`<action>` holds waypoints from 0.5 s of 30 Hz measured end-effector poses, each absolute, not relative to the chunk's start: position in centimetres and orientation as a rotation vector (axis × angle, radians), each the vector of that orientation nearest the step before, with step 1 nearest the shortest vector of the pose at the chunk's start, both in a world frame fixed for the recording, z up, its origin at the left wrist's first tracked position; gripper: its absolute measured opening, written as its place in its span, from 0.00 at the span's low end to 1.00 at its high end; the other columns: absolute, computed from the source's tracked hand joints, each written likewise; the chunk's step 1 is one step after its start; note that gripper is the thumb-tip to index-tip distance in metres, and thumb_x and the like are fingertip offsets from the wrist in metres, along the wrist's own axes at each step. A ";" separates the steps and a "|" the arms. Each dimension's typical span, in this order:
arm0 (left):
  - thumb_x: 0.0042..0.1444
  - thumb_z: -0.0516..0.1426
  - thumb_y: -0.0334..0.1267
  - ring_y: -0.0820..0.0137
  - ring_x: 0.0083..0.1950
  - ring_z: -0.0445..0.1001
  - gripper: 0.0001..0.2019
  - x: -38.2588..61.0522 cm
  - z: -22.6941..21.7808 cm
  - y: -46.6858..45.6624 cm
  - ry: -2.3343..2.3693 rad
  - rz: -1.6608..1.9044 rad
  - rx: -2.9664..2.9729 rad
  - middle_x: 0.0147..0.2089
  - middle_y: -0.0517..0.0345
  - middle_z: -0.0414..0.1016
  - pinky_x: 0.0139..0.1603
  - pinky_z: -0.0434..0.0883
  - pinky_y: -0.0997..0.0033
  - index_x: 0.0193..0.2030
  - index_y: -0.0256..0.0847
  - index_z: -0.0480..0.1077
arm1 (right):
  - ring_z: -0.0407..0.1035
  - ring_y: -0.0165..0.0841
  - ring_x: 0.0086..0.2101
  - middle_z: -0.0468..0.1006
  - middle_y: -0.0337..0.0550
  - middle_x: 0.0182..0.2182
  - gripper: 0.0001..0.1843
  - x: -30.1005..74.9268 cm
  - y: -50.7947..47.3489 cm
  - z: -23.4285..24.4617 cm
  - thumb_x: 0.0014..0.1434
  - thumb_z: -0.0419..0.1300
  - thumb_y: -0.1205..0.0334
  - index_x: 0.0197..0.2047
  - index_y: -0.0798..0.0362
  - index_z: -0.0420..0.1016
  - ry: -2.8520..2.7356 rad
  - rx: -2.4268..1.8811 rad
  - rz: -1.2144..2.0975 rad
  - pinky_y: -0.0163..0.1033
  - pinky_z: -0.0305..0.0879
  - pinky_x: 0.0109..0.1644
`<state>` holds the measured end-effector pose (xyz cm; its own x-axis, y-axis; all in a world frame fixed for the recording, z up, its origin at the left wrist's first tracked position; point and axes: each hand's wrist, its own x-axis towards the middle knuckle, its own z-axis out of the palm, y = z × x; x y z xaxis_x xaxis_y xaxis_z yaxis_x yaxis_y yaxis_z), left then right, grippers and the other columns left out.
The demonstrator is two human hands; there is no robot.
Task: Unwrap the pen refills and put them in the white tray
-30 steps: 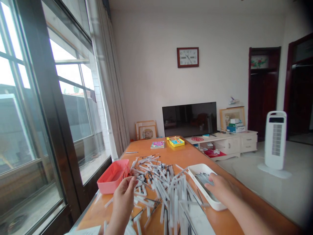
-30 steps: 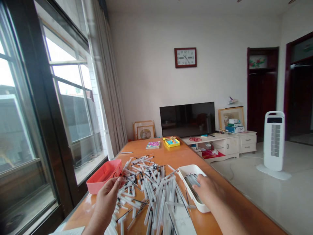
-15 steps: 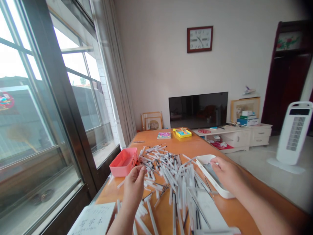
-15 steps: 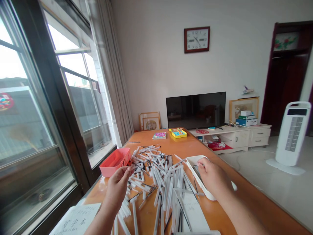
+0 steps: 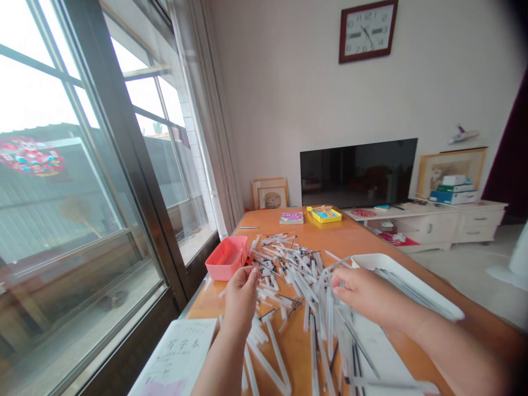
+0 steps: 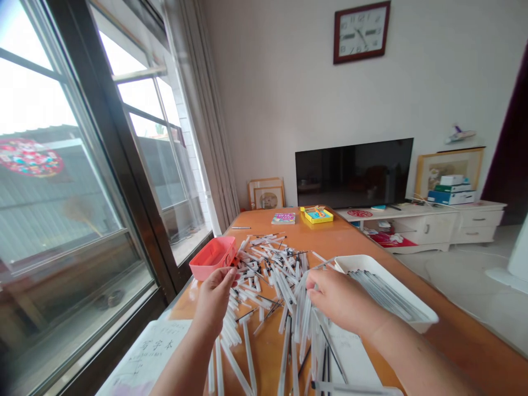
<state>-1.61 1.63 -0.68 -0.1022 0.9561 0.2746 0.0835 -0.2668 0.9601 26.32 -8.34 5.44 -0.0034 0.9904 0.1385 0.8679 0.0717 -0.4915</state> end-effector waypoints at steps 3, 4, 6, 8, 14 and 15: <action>0.55 0.60 0.56 0.67 0.35 0.73 0.22 -1.7 -0.5 1.5 1.217 1.445 1.386 0.35 0.50 0.79 0.36 0.66 0.70 0.40 0.36 0.76 | 0.65 0.30 0.27 0.73 0.36 0.25 0.06 25.8 -8.4 4.5 0.57 0.57 0.61 0.34 0.50 0.74 -2.081 -1.768 0.553 0.32 0.51 0.28; 0.55 0.60 0.56 0.67 0.34 0.72 0.22 -1.8 -0.4 1.4 1.226 1.441 1.383 0.35 0.50 0.79 0.35 0.66 0.70 0.40 0.36 0.76 | 0.65 0.30 0.27 0.73 0.36 0.26 0.05 26.0 -8.6 4.2 0.56 0.57 0.62 0.34 0.50 0.74 -2.113 -1.756 0.596 0.32 0.51 0.28; 0.54 0.60 0.57 0.67 0.35 0.73 0.22 -1.8 -0.3 1.4 1.223 1.443 1.374 0.36 0.50 0.79 0.33 0.65 0.71 0.40 0.37 0.76 | 0.65 0.29 0.27 0.73 0.36 0.26 0.04 26.6 -9.4 3.3 0.55 0.57 0.64 0.33 0.51 0.74 -2.144 -1.768 0.658 0.32 0.51 0.28; 0.54 0.61 0.57 0.67 0.35 0.73 0.22 -1.8 -0.2 1.3 1.218 1.450 1.365 0.36 0.50 0.79 0.33 0.64 0.72 0.40 0.37 0.76 | 0.64 0.29 0.26 0.73 0.35 0.26 0.04 27.6 -10.5 2.4 0.54 0.56 0.66 0.33 0.51 0.73 -2.138 -1.823 0.703 0.33 0.50 0.28; 0.53 0.61 0.58 0.67 0.34 0.72 0.23 -1.9 0.0 1.2 1.209 1.456 1.345 0.36 0.51 0.80 0.34 0.64 0.71 0.39 0.37 0.76 | 0.64 0.31 0.27 0.73 0.36 0.27 0.05 29.5 -14.4 0.1 0.50 0.58 0.65 0.32 0.49 0.73 -2.062 -1.953 0.804 0.34 0.50 0.29; 0.52 0.61 0.58 0.67 0.34 0.72 0.23 -1.9 0.0 1.2 1.210 1.458 1.344 0.36 0.51 0.80 0.34 0.64 0.71 0.39 0.37 0.76 | 0.65 0.31 0.28 0.74 0.36 0.28 0.06 29.6 -14.9 -0.2 0.49 0.59 0.65 0.32 0.48 0.74 -2.061 -1.961 0.785 0.34 0.51 0.30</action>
